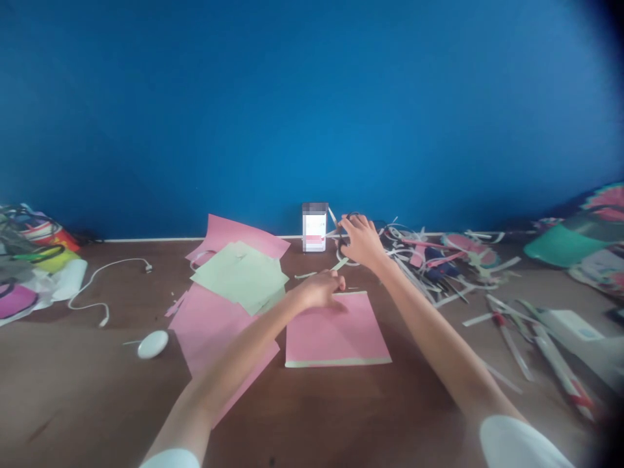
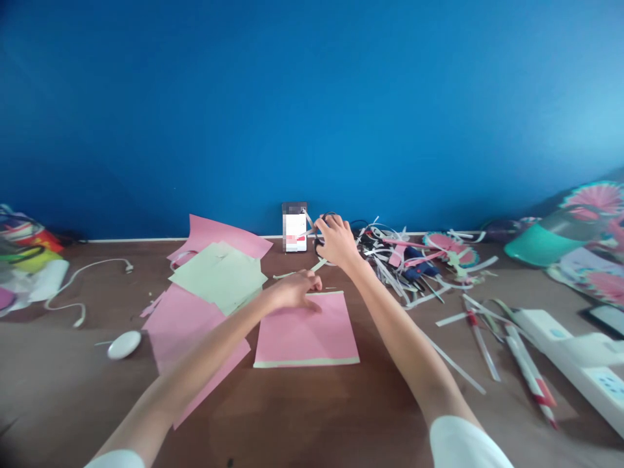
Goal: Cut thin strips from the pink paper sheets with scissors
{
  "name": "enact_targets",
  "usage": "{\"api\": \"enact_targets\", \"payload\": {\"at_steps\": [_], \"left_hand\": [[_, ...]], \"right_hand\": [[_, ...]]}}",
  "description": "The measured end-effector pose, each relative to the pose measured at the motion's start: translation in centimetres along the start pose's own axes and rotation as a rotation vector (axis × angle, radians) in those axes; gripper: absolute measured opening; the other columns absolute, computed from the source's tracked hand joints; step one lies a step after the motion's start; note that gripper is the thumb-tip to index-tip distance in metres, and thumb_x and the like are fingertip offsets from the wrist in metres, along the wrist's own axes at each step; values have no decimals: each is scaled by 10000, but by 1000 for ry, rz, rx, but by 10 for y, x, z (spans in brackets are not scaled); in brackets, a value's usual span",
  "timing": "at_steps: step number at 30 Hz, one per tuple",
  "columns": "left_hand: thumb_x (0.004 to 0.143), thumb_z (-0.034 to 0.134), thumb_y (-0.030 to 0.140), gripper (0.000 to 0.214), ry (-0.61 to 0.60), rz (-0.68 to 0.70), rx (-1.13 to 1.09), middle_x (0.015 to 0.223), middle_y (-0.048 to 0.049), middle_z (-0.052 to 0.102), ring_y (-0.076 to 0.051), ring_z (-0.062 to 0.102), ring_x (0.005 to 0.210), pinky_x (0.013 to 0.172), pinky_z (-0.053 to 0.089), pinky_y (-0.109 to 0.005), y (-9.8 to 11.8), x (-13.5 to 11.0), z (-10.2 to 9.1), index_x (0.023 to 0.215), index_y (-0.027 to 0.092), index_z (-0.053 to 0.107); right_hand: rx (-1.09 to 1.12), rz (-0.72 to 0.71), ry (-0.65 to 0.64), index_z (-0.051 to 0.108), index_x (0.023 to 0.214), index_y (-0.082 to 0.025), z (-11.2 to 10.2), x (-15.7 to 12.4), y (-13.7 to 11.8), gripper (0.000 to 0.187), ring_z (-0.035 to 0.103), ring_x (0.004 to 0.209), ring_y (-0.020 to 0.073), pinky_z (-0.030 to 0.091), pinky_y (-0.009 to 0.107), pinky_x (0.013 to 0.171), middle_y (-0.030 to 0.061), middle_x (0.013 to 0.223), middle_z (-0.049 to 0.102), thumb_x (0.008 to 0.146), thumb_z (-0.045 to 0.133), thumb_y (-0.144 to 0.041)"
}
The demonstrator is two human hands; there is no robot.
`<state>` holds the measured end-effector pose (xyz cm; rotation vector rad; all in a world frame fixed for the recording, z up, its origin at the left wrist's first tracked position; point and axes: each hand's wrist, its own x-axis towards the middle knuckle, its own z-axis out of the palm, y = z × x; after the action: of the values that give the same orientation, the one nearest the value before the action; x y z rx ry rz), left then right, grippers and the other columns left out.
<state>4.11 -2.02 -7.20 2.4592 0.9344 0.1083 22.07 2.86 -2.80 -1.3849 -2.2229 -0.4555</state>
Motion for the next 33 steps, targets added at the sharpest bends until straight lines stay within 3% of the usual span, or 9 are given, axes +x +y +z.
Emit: {"api": "enact_targets", "payload": {"at_steps": [5,9,13,16,20,23,28,33], "left_hand": [[685,688,584,484,82,4,69,1017,-71,567,-255,550,982,776,426,-305,6,2,17,935,194,548],[660,718,548,467,40,-4,58,1017,-62,570,-237,559,918,730,415,-289,2,0,10,895,195,523],[804,608,364,209,-26,4,-56,944,-25,627,-187,594,824,645,385,-256,1,-3,0,932,218,529],[835,554,280,147,17,5,-142,958,-22,649,-180,605,831,641,388,-252,-3,-4,-10,973,230,558],[826,563,249,228,184,-23,-288,969,-47,636,-180,601,844,665,425,-261,-13,-7,-28,1053,222,559],[822,602,299,232,242,5,-429,974,-57,633,-173,601,850,683,444,-267,-19,-13,-43,1025,202,545],[798,652,345,239,300,22,-505,900,-54,630,-152,593,795,674,434,-268,-21,-18,-60,922,171,546],[778,667,305,239,276,22,-529,903,-51,629,-146,592,793,694,442,-270,-18,-19,-63,935,159,562]], "right_hand": [[22,20,-8,536,1071,-184,6,-1,-1,326,432,1062,305,319,373,802,122,1110,576,753,570,-246],[61,53,-11,546,1055,-190,9,-1,3,322,452,1042,306,334,369,789,116,1073,591,742,583,-253],[190,117,-15,562,1004,-196,3,2,8,296,492,1011,295,366,356,780,103,1065,618,721,609,-269],[413,179,-106,577,990,-192,-8,5,12,276,562,839,224,397,306,704,67,947,662,728,610,-273],[622,229,-223,620,964,-196,-27,5,16,266,556,645,154,389,262,602,9,738,651,739,637,-336],[730,245,-271,635,978,-185,-39,5,16,322,562,648,155,399,261,583,15,728,650,725,664,-381],[1072,211,-475,617,1042,-181,-50,5,7,373,600,749,171,455,270,627,52,857,684,719,672,-360],[1079,177,-565,608,965,-185,-54,4,-1,329,555,658,146,418,257,570,25,781,657,667,702,-287]]}}
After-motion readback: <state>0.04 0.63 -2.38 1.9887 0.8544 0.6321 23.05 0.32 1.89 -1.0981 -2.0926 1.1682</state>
